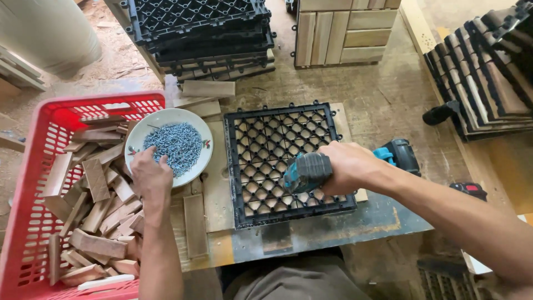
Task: Assembling interlocking floor tiles by fastening a plastic grid base to wooden slats using a power drill and screws.
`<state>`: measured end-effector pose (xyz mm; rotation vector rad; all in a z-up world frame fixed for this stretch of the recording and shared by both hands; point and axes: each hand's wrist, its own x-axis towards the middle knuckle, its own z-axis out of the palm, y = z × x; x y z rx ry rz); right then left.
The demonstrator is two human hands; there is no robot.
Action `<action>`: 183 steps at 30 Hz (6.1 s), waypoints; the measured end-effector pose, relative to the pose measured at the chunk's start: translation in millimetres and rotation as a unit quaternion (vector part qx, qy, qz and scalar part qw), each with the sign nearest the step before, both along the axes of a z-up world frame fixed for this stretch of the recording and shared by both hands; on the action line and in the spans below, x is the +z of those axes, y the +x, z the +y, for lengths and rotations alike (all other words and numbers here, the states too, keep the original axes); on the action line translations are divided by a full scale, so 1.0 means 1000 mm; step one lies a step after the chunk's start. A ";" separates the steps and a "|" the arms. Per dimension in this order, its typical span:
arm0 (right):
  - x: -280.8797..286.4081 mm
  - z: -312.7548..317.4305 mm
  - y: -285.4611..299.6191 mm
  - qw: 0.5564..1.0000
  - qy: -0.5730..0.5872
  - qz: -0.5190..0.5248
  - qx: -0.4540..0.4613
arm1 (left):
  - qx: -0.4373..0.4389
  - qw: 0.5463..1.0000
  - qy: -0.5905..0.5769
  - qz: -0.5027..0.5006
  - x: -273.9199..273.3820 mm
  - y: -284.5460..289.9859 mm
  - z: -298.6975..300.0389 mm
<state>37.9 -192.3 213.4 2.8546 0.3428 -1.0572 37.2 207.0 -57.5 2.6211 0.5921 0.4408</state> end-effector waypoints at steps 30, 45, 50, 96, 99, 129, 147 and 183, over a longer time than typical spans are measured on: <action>-0.016 -0.007 0.003 0.998 0.009 -0.007 0.066 | -0.029 0.996 -0.025 0.076 -0.034 0.043 0.017; -0.032 -0.026 0.002 0.998 0.048 -0.038 0.005 | -0.047 0.842 -0.512 -0.164 0.105 -0.037 -0.086; -0.018 -0.059 -0.021 0.977 0.143 -0.034 -0.157 | -0.049 0.787 -0.609 -0.084 0.099 -0.064 -0.158; -0.050 -0.101 -0.059 0.964 0.207 -0.053 -0.161 | -0.063 0.994 -0.002 -0.089 0.003 -0.009 -0.055; -0.052 -0.088 -0.052 0.975 0.160 -0.040 -0.147 | -0.006 1.000 -0.004 0.028 -0.055 0.011 0.000; -0.011 -0.002 -0.014 0.998 -0.019 0.035 0.037 | 0.014 0.980 -0.017 0.197 0.000 0.036 0.013; -0.013 0.000 -0.025 0.994 -0.021 0.015 0.108 | -0.064 0.985 -0.150 -0.056 0.026 0.012 -0.003; -0.056 -0.060 -0.051 0.881 0.473 -0.033 -0.007 | -0.059 0.513 -0.856 -0.012 0.013 -0.095 -0.174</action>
